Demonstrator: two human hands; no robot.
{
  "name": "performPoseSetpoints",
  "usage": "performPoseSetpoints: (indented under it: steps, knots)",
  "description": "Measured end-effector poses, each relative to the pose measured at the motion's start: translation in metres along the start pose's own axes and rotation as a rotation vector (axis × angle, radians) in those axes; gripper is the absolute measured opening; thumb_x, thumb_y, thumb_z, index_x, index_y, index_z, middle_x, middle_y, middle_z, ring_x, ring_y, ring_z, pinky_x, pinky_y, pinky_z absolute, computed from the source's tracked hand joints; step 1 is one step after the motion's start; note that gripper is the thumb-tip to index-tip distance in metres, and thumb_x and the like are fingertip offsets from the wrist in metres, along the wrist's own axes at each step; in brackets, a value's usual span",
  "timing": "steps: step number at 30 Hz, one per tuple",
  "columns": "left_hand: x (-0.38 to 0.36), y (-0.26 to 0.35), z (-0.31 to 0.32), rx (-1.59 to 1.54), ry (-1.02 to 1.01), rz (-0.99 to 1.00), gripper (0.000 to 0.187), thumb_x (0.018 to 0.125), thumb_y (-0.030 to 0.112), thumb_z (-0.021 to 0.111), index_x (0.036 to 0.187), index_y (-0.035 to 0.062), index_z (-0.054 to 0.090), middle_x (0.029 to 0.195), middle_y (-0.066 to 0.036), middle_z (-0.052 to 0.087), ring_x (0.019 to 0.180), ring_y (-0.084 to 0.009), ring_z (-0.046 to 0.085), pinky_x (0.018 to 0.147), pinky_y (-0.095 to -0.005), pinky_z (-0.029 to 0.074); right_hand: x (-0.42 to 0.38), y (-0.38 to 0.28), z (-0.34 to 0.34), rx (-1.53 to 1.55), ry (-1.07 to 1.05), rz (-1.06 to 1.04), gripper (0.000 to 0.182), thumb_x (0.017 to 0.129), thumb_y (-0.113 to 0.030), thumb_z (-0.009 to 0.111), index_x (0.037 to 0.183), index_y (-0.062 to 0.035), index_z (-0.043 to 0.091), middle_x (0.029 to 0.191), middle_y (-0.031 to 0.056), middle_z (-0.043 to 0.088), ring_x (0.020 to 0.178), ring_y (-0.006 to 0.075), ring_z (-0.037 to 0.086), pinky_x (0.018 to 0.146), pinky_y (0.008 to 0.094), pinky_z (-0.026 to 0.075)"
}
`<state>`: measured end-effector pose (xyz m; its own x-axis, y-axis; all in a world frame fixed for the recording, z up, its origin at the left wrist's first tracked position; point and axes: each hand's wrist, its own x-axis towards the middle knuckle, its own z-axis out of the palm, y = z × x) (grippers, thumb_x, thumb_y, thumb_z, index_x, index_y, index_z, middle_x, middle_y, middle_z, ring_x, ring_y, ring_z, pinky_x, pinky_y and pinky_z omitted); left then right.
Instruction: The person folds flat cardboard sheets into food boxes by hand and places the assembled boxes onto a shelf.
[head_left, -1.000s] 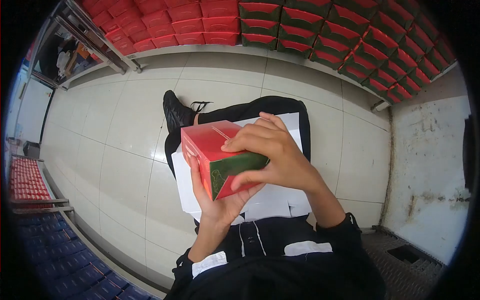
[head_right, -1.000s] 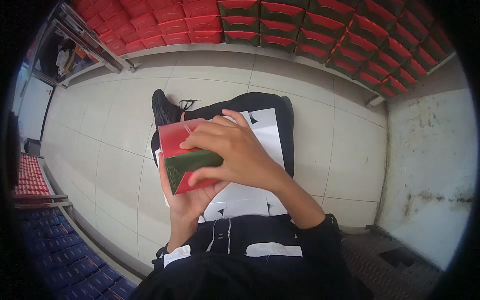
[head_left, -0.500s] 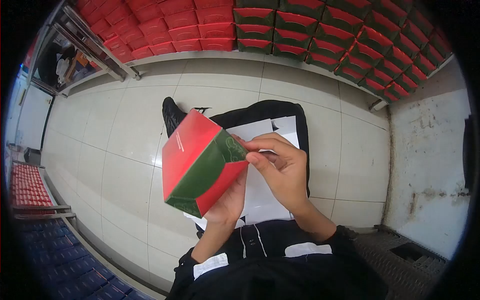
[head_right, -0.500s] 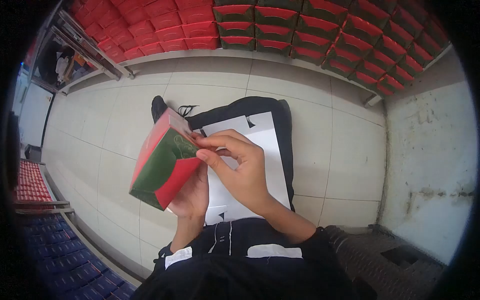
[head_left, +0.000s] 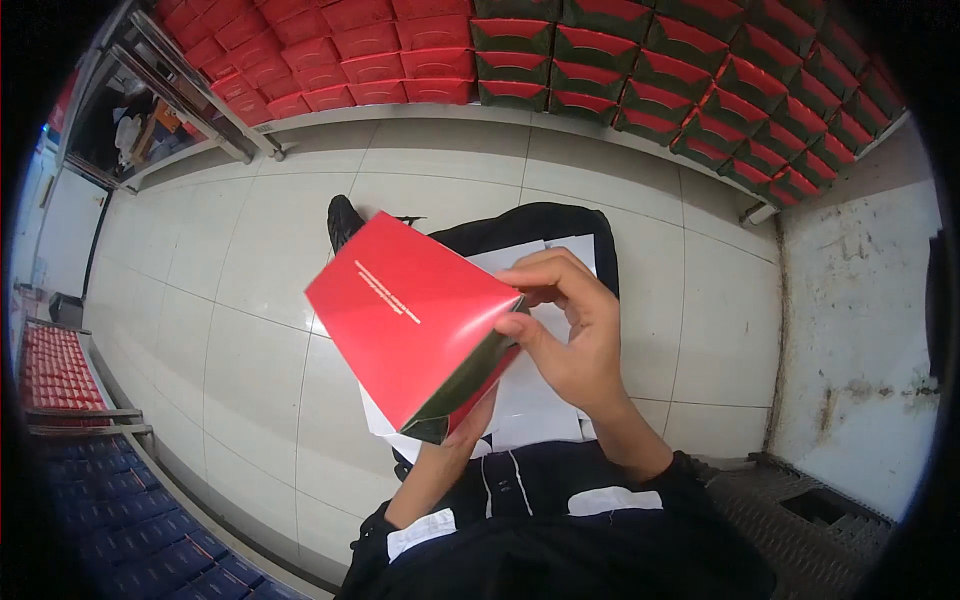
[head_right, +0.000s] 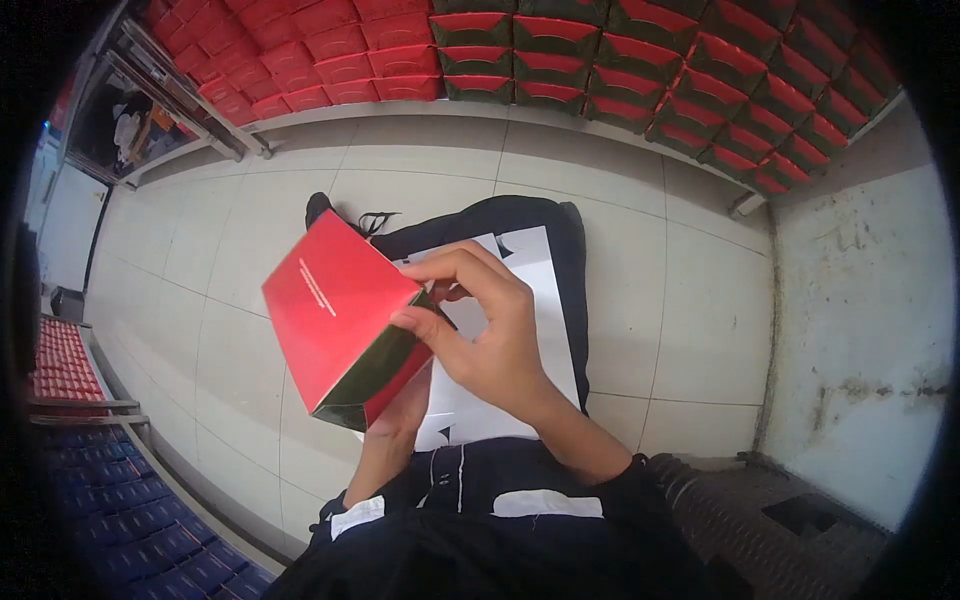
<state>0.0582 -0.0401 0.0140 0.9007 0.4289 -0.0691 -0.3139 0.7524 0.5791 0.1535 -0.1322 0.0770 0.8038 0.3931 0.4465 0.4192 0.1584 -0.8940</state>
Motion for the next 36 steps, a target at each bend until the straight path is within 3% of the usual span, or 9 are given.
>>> performPoseSetpoints:
  steps: [2,4,8,10,11,13,17,23,36]
  knots:
    - [-0.002,-0.006,-0.002,0.045,0.061,-0.051,0.063,0.080,0.049,0.059,0.128,0.0120,0.042,0.128,-0.010,0.046,0.120,-0.0266,0.043,0.103,-0.0460,0.031,-0.003,0.008,-0.002,-0.010,-0.033,0.025,0.021,0.075,-0.009,0.071,0.092,0.0012,0.062,0.085,0.0069,0.057,0.078,0.0123,0.056,0.071,0.0250,0.044]
    - [-0.001,-0.007,0.007,-0.258,-0.037,-0.081,0.061,0.083,0.051,0.053,0.129,0.0124,0.041,0.130,-0.010,0.044,0.123,-0.0262,0.040,0.103,-0.0481,0.031,-0.006,0.018,-0.003,0.234,-0.007,0.189,0.020,0.077,-0.009,0.070,0.092,0.0005,0.062,0.088,0.0064,0.057,0.083,0.0114,0.055,0.072,0.0256,0.045]
    - [0.002,0.005,0.017,-0.359,0.058,-0.092,0.059,0.085,0.051,0.049,0.129,0.0126,0.041,0.131,-0.010,0.043,0.124,-0.0265,0.037,0.103,-0.0483,0.032,0.002,0.017,-0.004,0.062,-0.010,0.149,0.025,0.069,-0.010,0.075,0.091,-0.0016,0.065,0.085,0.0082,0.061,0.082,0.0147,0.058,0.066,0.0258,0.047]
    - [0.004,0.018,0.027,-0.510,0.108,-0.188,0.059,0.085,0.050,0.049,0.129,0.0110,0.041,0.130,-0.011,0.044,0.122,-0.0277,0.040,0.102,-0.0466,0.033,0.000,0.008,-0.001,-0.269,0.099,-0.313,0.025,0.069,-0.012,0.072,0.094,-0.0076,0.068,0.090,0.0053,0.063,0.088,0.0154,0.059,0.071,0.0272,0.046]
    - [0.005,0.020,0.022,-0.576,-0.060,-0.228,0.057,0.085,0.047,0.049,0.127,0.0085,0.042,0.126,-0.011,0.046,0.117,-0.0259,0.045,0.099,-0.0422,0.036,-0.003,0.010,-0.003,-0.265,0.090,-0.316,0.025,0.069,-0.012,0.072,0.094,-0.0076,0.068,0.090,0.0053,0.063,0.088,0.0154,0.059,0.071,0.0272,0.046]
    - [0.005,0.027,0.019,-0.700,-0.042,-0.315,0.055,0.085,0.046,0.048,0.125,0.0075,0.043,0.124,-0.011,0.048,0.114,-0.0241,0.047,0.097,-0.0404,0.037,-0.008,0.014,-0.012,-0.568,-0.168,-0.755,0.026,0.071,-0.014,0.067,0.096,-0.0125,0.069,0.095,-0.0004,0.064,0.091,0.0135,0.058,0.076,0.0287,0.043]
    - [0.004,0.038,0.037,-0.641,0.084,-0.458,0.054,0.087,0.046,0.044,0.123,0.0065,0.044,0.120,-0.010,0.050,0.107,-0.0203,0.049,0.095,-0.0364,0.038,-0.002,0.014,-0.016,-0.623,-0.201,-0.782,0.028,0.063,-0.019,0.072,0.091,-0.0158,0.071,0.092,-0.0057,0.064,0.087,0.0096,0.057,0.082,0.0301,0.039]
    - [0.003,0.039,0.038,-0.697,0.017,-0.474,0.062,0.087,0.057,0.038,0.125,0.0074,0.043,0.123,-0.010,0.048,0.110,-0.0218,0.048,0.097,-0.0370,0.036,-0.003,0.014,-0.013,-0.630,-0.243,-0.802,0.027,0.062,-0.016,0.070,0.089,-0.0148,0.071,0.088,-0.0040,0.066,0.077,0.0100,0.059,0.078,0.0299,0.038]
    - [0.004,0.033,0.034,-0.421,0.229,-0.227,0.061,0.087,0.062,0.035,0.119,0.0116,0.049,0.117,-0.007,0.053,0.107,-0.0215,0.051,0.092,-0.0328,0.040,-0.008,0.005,0.014,-0.560,-0.258,-0.799,0.026,0.062,-0.012,0.068,0.088,-0.0071,0.068,0.082,0.0043,0.062,0.074,0.0171,0.059,0.075,0.0332,0.048]
